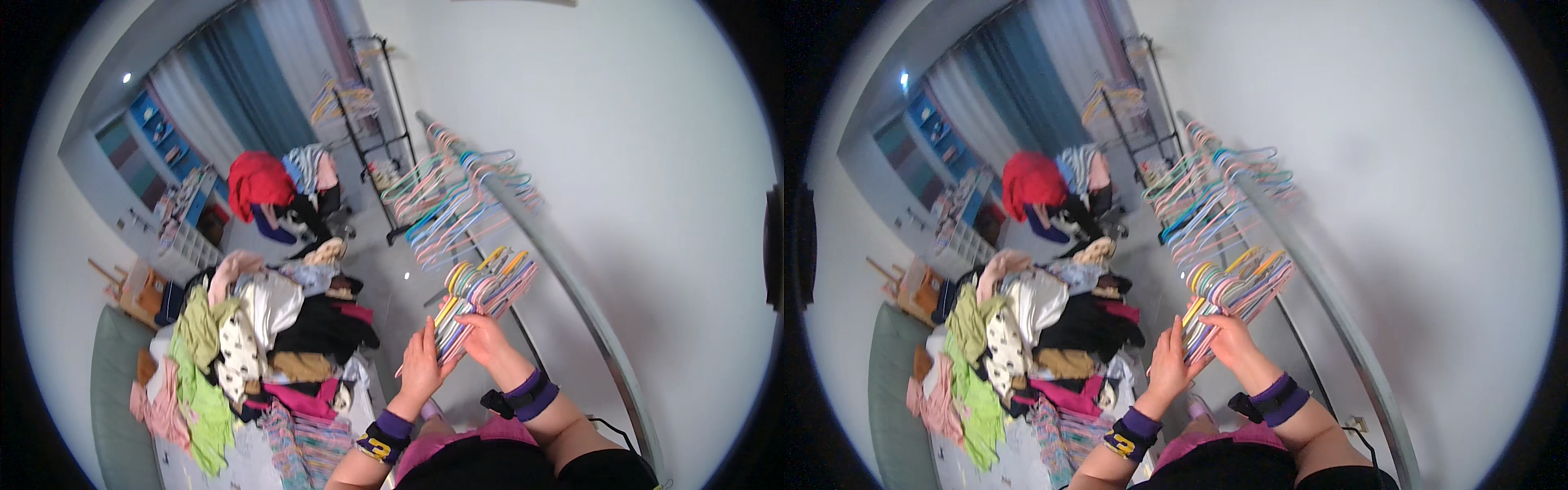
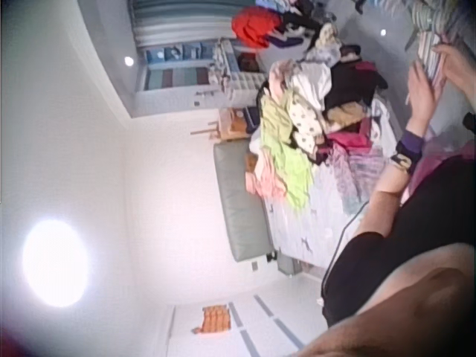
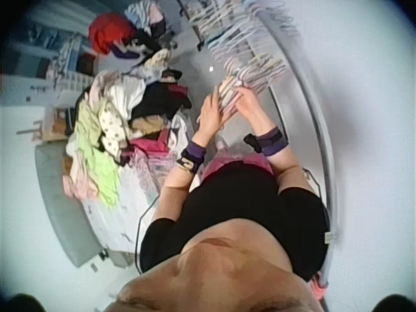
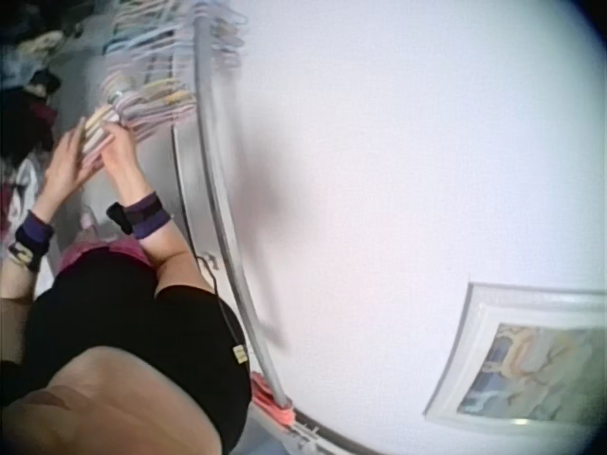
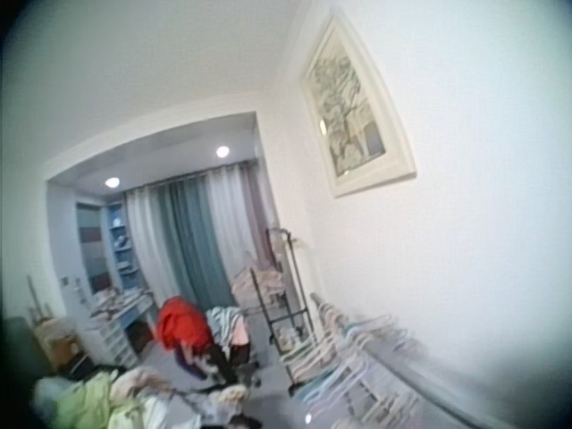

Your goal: The person organizes small items by placing them into a drawer organizer, then retrieves several clothes hangers from a rack and lays them in a row on the bed.

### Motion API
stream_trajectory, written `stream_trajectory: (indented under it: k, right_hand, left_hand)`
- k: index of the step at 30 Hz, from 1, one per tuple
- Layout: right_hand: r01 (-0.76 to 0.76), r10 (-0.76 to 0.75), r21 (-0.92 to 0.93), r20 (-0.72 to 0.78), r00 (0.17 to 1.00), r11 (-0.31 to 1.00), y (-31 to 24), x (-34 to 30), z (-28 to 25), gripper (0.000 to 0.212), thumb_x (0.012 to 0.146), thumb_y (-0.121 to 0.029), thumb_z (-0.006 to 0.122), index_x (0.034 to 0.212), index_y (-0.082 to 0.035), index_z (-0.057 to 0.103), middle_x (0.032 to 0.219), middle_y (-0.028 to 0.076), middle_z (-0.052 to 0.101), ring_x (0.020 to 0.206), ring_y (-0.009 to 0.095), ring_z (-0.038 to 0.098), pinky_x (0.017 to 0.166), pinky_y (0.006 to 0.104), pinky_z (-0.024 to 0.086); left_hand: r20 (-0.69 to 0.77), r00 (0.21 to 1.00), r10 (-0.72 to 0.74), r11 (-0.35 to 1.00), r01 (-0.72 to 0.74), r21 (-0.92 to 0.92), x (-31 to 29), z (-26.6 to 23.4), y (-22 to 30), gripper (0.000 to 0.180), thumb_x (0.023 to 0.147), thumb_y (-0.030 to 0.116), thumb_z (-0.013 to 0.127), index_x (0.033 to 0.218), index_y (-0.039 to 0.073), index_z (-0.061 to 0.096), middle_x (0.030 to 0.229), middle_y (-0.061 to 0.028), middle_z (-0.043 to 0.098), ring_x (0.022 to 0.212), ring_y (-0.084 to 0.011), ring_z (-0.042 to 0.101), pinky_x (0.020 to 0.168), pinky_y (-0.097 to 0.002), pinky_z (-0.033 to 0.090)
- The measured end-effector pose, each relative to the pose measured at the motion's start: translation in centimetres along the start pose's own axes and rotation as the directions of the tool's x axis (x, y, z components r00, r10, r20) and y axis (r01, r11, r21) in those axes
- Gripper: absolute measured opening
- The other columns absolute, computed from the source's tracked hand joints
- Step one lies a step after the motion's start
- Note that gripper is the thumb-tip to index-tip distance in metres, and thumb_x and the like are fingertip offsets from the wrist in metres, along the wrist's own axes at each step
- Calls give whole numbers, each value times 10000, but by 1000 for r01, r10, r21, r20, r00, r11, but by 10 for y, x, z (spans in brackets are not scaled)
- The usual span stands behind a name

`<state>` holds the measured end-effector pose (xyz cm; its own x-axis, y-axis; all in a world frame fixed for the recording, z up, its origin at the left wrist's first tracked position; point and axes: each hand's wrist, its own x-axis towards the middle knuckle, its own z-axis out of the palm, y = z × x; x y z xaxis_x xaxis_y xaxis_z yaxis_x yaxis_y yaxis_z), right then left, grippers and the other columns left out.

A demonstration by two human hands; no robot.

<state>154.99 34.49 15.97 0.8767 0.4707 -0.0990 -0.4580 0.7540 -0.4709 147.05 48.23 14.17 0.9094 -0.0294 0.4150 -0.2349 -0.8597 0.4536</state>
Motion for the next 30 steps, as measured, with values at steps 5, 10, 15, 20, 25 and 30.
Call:
stream_trajectory:
  k: [5,10,15,20,25,30]
  right_hand:
    - [-197,198,22,-29,980,980,48,-19,-5,460,815,96,533,1267,25,492,1204,112,568,1181,244,519,1010,381,429]
    - [-349,349,-21,-10,937,937,94,-33,-6,471,818,92,534,1279,4,491,1194,122,581,1170,256,533,1003,393,439]
    - [-443,449,-147,14,893,885,137,-58,10,538,823,84,517,1347,0,426,1279,147,543,1228,281,502,1036,429,422]
    - [-530,561,-308,17,828,790,197,-94,23,524,829,59,538,1339,11,428,1241,153,570,1168,285,553,999,430,455]
    - [-617,703,-488,-10,711,618,268,-148,41,421,836,25,566,1250,54,498,1156,166,619,1063,284,618,936,409,496]
    - [-669,844,-622,-26,536,406,342,-217,56,339,813,17,627,1150,39,593,1052,126,666,961,222,655,854,347,525]
  left_hand:
    - [-14,988,-153,988,153,28,-64,-10,-5,956,709,355,782,1405,-71,284,1158,-250,507,1020,-395,547,865,-433,471]
    - [-35,957,-286,958,286,-15,-119,-27,-6,967,714,349,791,1425,-40,264,1149,-237,500,1030,-397,532,876,-428,461]
    - [-50,898,-437,893,426,-147,-177,-44,-8,869,785,314,738,1425,-38,268,1166,-257,497,1042,-406,528,902,-418,448]
    - [-119,833,-540,819,488,-304,-253,-66,-12,725,850,260,654,1412,-31,300,1238,-258,499,1126,-385,520,955,-411,430]
    - [64,653,-755,461,598,-656,-348,-101,-14,443,960,212,513,1339,3,419,1208,-191,559,1135,-273,547,949,-341,432]
    - [-222,414,-883,419,477,-773,-438,-115,-16,385,1030,322,359,1231,36,520,992,-32,609,866,-111,546,784,-246,429]
